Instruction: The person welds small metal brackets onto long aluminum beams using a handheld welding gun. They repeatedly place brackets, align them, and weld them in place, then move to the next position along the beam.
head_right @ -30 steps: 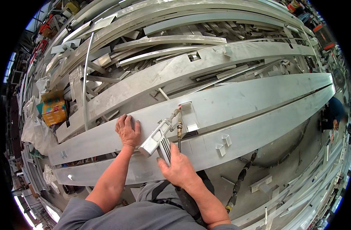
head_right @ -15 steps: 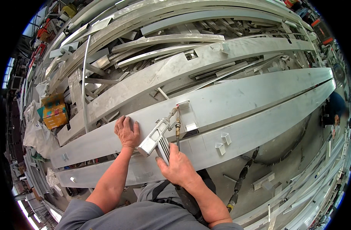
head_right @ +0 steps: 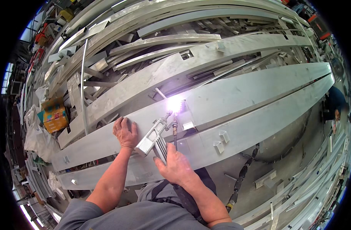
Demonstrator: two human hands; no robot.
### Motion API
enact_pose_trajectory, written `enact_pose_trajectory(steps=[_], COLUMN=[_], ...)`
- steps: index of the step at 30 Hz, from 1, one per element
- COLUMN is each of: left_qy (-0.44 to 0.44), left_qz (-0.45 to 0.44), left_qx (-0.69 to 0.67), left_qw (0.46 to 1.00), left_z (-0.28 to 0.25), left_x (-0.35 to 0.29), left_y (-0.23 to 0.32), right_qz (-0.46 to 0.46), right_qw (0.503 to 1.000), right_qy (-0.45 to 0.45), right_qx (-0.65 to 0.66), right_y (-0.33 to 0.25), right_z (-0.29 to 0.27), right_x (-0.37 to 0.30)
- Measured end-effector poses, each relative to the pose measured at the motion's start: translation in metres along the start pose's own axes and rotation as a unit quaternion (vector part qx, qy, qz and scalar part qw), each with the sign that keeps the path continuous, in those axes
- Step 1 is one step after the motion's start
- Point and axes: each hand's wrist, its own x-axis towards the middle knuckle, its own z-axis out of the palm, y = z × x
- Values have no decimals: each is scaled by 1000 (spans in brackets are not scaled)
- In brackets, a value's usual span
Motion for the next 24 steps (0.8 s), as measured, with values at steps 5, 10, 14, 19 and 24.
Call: enact_pose_trajectory(steps=[5, 10, 14, 19, 24], left_qy=[-2, 2, 11, 13, 13], left_qz=[-2, -4, 3, -1, 0], left_qx=[-1, 2, -9, 4, 17], left_qw=[1000, 1000, 1000, 1000, 1000], left_z=[0, -1, 2, 3, 7], left_x=[0, 0, -3, -1, 0], left_y=[0, 1, -1, -2, -4], right_qz=[11, -14, -5, 14, -17], right_qw=[1000, 999, 988, 909, 775], right_qy=[-7, -4, 2, -42, -49], right_qx=[0, 29, 151, 415, 630], right_y=[4, 6, 19, 36, 89], right_z=[1, -3, -23, -84, -114], right_x=[-4, -10, -29, -44, -32])
